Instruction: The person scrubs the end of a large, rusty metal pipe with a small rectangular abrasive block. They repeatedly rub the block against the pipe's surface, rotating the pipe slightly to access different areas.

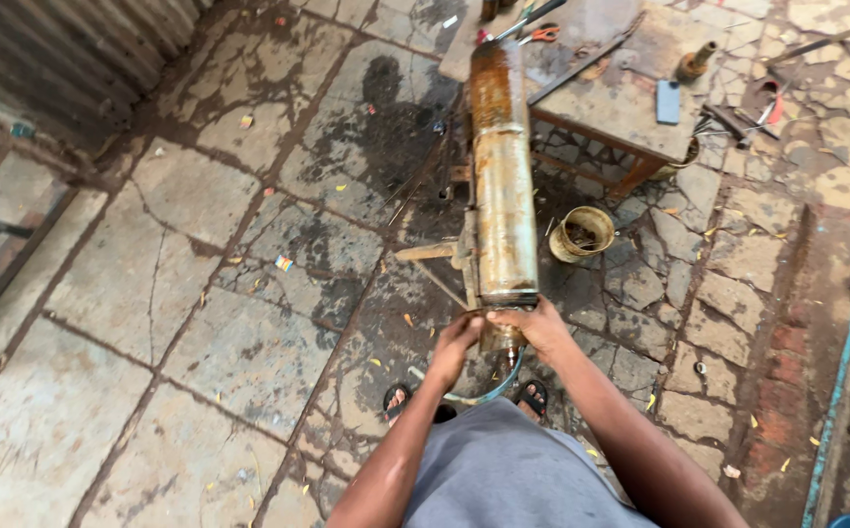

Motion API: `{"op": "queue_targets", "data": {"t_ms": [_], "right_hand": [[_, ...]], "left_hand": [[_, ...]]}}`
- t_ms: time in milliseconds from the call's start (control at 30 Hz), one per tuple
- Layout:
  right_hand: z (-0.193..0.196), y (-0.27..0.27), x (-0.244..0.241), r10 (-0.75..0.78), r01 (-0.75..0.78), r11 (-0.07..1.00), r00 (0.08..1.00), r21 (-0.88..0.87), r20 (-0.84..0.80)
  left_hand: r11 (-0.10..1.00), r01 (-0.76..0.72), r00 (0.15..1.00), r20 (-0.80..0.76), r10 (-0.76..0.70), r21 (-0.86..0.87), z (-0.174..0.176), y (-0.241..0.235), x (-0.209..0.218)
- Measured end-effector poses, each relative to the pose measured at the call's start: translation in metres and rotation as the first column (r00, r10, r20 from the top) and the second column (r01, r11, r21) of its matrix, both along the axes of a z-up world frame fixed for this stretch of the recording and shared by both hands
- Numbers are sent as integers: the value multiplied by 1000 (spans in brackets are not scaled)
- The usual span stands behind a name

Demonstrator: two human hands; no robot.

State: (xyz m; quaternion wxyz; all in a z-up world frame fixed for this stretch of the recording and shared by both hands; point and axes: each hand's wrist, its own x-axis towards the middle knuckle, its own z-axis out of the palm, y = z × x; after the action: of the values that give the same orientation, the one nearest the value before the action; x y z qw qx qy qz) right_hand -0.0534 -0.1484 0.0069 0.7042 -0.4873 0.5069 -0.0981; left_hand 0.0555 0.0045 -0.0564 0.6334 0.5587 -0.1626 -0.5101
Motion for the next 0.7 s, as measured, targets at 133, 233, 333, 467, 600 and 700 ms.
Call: {"op": "queue_targets", "data": {"t_ms": [133, 233, 333, 467, 600, 700], "right_hand": [[1, 1, -1, 5, -5, 999, 1000, -33, 22], [1, 2, 2, 24, -24, 999, 1000, -28, 16], [0, 2, -1, 19, -20, 999, 999, -28, -40], [-2, 2, -1, 3, -6, 998, 999, -55, -51], [1, 8, 2, 21, -121, 953, 942, -278, -335], [4, 11, 2, 12, -160, 917, 927, -366, -375]], "left_hand": [[996, -29, 891, -450, 64, 84, -13, -20, -11], [994, -5, 741, -667, 79, 112, -21, -17, -7], [974, -60, 796, -578, 178, 219, -27, -15, -4], [980, -152, 840, -506, 197, 129, -35, -27, -5], [948, -275, 770, -554, 318, 162, -39, -41, -14], [913, -332, 813, -420, 404, 235, -40, -47, -20]]}}
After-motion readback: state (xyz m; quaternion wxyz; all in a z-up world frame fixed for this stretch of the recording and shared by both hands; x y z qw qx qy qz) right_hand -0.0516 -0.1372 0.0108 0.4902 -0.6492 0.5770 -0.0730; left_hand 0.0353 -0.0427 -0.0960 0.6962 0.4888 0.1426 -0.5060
